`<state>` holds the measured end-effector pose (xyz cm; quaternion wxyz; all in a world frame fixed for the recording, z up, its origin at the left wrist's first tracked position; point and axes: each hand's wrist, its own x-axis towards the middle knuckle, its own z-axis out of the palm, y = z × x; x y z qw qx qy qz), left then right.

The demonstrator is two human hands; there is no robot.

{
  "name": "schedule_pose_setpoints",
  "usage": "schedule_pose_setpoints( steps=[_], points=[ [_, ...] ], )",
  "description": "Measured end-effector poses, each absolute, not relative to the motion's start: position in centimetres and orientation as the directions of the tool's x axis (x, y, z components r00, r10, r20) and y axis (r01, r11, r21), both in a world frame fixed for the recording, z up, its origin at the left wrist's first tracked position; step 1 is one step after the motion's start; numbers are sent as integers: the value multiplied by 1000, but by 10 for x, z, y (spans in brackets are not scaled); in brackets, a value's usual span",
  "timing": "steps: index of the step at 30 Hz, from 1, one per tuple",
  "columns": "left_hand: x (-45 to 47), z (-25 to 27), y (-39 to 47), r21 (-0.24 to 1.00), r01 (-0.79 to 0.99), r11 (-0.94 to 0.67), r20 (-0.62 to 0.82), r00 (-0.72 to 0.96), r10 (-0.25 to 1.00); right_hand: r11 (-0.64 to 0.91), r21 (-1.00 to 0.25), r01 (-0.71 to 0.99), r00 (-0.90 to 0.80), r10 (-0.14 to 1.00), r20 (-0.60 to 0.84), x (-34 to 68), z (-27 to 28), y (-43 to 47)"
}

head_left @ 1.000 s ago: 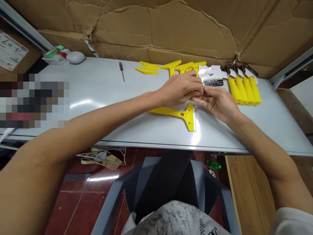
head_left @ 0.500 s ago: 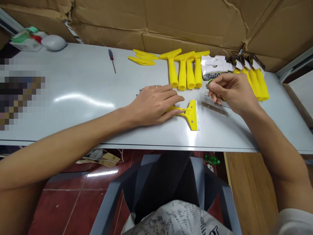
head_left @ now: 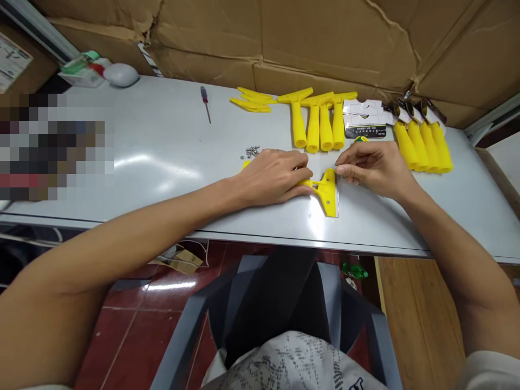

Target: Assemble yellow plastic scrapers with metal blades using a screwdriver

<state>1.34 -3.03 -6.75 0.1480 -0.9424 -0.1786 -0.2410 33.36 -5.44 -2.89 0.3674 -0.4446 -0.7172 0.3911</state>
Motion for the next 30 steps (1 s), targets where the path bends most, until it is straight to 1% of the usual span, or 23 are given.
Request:
schedule_pose_setpoints(
  steps=[5,8,10,14,19,22,27,30],
  points=[
    [12,-70,-29,-193,443,-875,535,795,284,317,-878,359,-340,920,193,339,-37,-54],
    [11,-70,-28,-200,443,-874,562,783,268,360,-859,365,-321,914,246,337,-35,-60],
    [10,-69,-29,-197,448,-872,571,775,269,417,-817,399,-328,897,297,334,-32,-64],
    [11,-69,-32,-168,469,-867,559,770,308,534,-671,515,-392,842,370,330,-26,-69],
    [13,-68,-34,-168,479,-862,555,768,319,591,-534,604,-407,805,431,328,-26,-71],
    [13,-68,-34,-158,474,-866,554,769,320,624,-485,613,-435,779,452,327,-29,-70],
    [13,-67,-36,-103,479,-872,543,762,354,671,-423,609,-478,736,479,328,-35,-69],
    [14,-68,-36,-113,473,-874,545,765,343,694,-405,595,-508,715,480,329,-37,-67]
  ],
)
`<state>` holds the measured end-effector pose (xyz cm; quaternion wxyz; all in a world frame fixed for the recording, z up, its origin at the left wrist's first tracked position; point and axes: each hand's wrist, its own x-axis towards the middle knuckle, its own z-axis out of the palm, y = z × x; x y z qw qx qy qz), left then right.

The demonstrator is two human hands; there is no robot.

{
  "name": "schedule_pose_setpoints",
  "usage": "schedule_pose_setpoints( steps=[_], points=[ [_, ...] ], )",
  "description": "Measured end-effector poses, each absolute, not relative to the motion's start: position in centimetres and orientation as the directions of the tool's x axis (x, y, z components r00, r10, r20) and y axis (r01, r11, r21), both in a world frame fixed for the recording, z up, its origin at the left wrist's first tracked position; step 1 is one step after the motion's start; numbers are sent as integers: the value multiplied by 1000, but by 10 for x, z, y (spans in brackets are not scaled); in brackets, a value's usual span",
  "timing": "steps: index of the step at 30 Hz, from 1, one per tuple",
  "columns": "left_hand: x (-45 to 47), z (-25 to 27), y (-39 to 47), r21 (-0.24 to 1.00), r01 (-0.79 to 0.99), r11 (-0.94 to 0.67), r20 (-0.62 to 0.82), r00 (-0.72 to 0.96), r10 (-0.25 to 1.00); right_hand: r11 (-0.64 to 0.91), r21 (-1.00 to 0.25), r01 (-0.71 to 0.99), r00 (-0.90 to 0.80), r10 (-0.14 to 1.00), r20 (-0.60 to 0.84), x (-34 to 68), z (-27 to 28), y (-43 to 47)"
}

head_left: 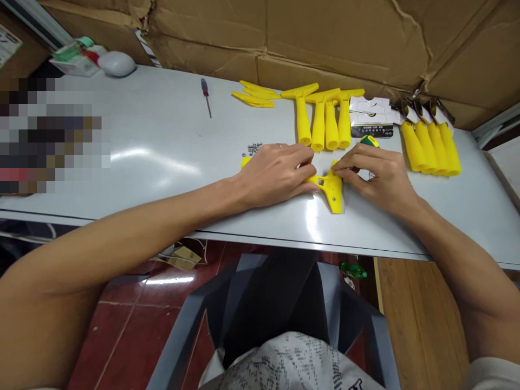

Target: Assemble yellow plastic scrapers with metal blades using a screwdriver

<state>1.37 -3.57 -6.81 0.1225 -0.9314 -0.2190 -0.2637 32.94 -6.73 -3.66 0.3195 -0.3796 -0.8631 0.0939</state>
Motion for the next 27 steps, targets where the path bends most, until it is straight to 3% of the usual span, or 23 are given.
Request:
schedule_pose_setpoints(
  steps=[7,14,18,22,27],
  points=[
    [14,-69,-36,-179,473,-863,557,771,308,689,-418,592,-533,724,438,332,-38,-65],
    [13,-68,-37,-103,485,-869,537,762,362,677,-404,615,-536,735,415,332,-35,-67],
    [13,-66,-38,-169,492,-854,550,766,332,688,-370,625,-527,721,451,330,-35,-70],
    [13,-64,-41,-157,490,-858,541,769,340,729,-335,597,-550,676,491,327,-34,-73],
    [14,-61,-49,-180,494,-850,551,767,329,678,-405,614,-524,733,433,326,-31,-73]
  ],
)
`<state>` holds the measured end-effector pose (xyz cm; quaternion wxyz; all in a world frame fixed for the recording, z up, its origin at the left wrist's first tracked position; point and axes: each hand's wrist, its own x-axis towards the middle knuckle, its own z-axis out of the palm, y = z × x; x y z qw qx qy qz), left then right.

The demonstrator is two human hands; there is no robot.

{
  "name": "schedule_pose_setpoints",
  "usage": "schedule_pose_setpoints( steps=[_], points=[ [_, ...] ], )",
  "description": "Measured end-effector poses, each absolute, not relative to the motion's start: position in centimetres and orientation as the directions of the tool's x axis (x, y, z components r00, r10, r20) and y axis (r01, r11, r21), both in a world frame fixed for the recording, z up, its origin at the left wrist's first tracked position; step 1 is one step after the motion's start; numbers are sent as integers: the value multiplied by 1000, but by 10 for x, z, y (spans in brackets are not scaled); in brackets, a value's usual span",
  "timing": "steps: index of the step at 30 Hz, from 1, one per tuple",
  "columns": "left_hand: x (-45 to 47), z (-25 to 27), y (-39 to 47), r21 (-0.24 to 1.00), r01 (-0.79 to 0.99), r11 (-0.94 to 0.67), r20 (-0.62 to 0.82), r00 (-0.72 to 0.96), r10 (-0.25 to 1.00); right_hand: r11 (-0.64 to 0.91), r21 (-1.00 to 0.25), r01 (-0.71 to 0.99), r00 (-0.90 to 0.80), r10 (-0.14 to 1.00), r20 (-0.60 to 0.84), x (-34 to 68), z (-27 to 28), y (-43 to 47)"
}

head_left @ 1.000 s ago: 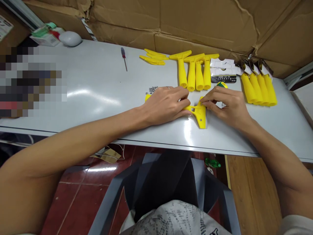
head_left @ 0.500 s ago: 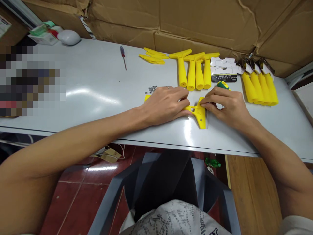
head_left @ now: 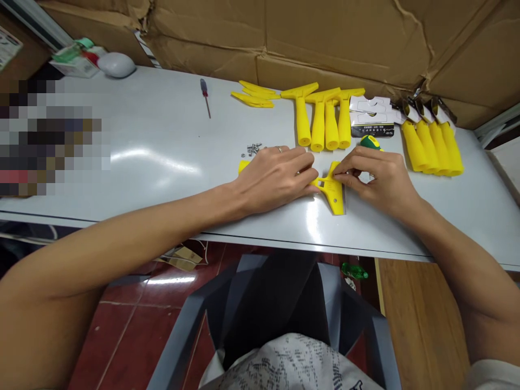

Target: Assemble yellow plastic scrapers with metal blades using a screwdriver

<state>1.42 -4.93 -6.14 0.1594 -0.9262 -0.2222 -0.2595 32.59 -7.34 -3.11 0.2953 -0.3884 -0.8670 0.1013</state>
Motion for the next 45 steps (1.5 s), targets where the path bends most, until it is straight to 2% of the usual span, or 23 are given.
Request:
schedule_pose_setpoints(
  steps=[4,9,11,13,16,19,23,25,27,30,33,38,45],
  points=[
    [15,-55,-57,-304,492,-816,543,793,276,586,-538,606,-440,810,387,325,-30,-75],
    [15,-48,-62,-423,456,-783,608,783,127,397,-723,566,-271,917,291,318,-27,-82],
    [15,-47,-63,-399,460,-793,617,775,140,315,-807,499,-206,948,242,316,-26,-83],
    [15,-48,-63,-326,479,-815,605,768,210,229,-883,410,-142,972,187,315,-24,-83],
    [15,-49,-63,-246,490,-837,590,760,272,121,-944,308,-83,992,100,316,-22,-80],
    [14,-52,-62,-260,491,-831,583,766,271,57,-955,292,-124,992,22,317,-19,-76],
    [12,-59,-58,-340,504,-794,613,759,220,69,-953,295,-243,970,-5,317,-16,-73],
    [13,-61,-55,-395,513,-762,679,722,134,90,-961,260,-265,964,19,317,-16,-72],
    [14,-61,-51,-471,505,-723,734,679,-4,112,-968,224,-264,963,51,316,-17,-71],
    [17,-57,-46,-546,470,-694,751,641,-157,144,-971,192,-259,962,91,314,-17,-72],
    [17,-55,-44,-533,465,-707,760,630,-158,162,-968,193,-262,959,109,313,-15,-76],
    [19,-59,-43,-505,490,-710,757,647,-93,204,-948,244,-236,961,146,313,-15,-79],
    [23,-60,-47,-558,496,-665,717,692,-85,229,-936,266,-249,955,163,311,-17,-82]
  ],
)
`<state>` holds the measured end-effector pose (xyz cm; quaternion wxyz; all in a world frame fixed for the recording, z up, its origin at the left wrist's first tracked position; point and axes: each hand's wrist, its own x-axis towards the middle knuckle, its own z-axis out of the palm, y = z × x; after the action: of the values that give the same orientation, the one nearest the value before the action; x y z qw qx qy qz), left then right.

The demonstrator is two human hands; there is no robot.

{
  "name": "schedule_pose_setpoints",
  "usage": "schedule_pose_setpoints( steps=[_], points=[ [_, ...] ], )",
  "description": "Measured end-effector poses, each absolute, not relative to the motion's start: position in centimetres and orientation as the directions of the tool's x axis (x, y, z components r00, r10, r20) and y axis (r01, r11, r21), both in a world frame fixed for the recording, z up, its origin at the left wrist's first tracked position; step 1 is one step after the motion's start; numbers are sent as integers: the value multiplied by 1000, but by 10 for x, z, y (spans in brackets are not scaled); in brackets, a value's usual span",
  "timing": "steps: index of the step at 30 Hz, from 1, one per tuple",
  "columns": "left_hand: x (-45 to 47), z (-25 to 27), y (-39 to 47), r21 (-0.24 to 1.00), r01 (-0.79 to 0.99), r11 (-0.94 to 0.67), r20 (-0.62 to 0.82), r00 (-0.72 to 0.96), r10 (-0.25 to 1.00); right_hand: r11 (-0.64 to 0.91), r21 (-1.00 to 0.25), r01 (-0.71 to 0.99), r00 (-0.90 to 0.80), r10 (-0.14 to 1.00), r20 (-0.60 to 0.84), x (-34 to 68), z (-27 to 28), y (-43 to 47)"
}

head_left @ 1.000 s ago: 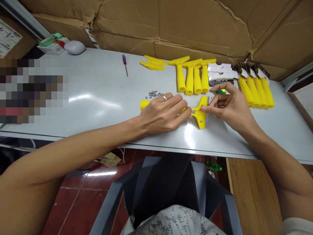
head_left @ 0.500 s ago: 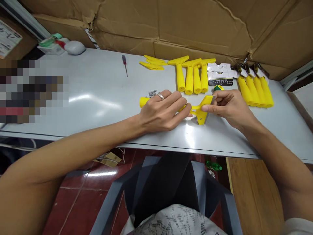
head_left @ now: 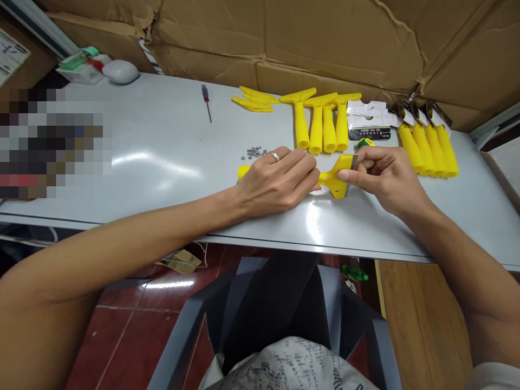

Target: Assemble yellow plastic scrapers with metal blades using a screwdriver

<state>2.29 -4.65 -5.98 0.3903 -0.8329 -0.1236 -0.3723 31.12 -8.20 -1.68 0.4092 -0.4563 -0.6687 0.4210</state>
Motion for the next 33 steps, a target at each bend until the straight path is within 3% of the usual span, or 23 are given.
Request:
schedule_pose_setpoints(
  steps=[11,18,22,24,26,28,29,31,33],
  points=[
    [27,-62,-54,-461,497,-735,744,668,-15,334,-869,364,-265,932,248,311,-18,-82],
    [23,-71,-50,-351,477,-805,729,679,84,425,-832,356,-82,901,425,301,-46,-84],
    [20,-75,-50,-283,472,-835,710,689,148,652,-551,521,-185,716,673,303,-56,-82],
    [19,-75,-50,-254,472,-845,706,687,172,702,-396,592,-263,632,729,305,-59,-81],
    [19,-74,-51,-235,482,-844,695,690,200,706,-338,622,-273,601,751,304,-57,-83],
    [20,-73,-50,-246,497,-832,689,693,210,675,-402,619,-216,638,739,302,-50,-86],
    [20,-72,-49,-255,506,-824,690,692,212,633,-495,595,-159,697,700,302,-44,-86],
    [21,-73,-47,-262,526,-809,693,686,222,491,-748,447,-28,843,536,306,-30,-83],
    [21,-74,-44,-240,542,-806,692,677,249,282,-940,190,24,956,292,318,-17,-72]
  ],
)
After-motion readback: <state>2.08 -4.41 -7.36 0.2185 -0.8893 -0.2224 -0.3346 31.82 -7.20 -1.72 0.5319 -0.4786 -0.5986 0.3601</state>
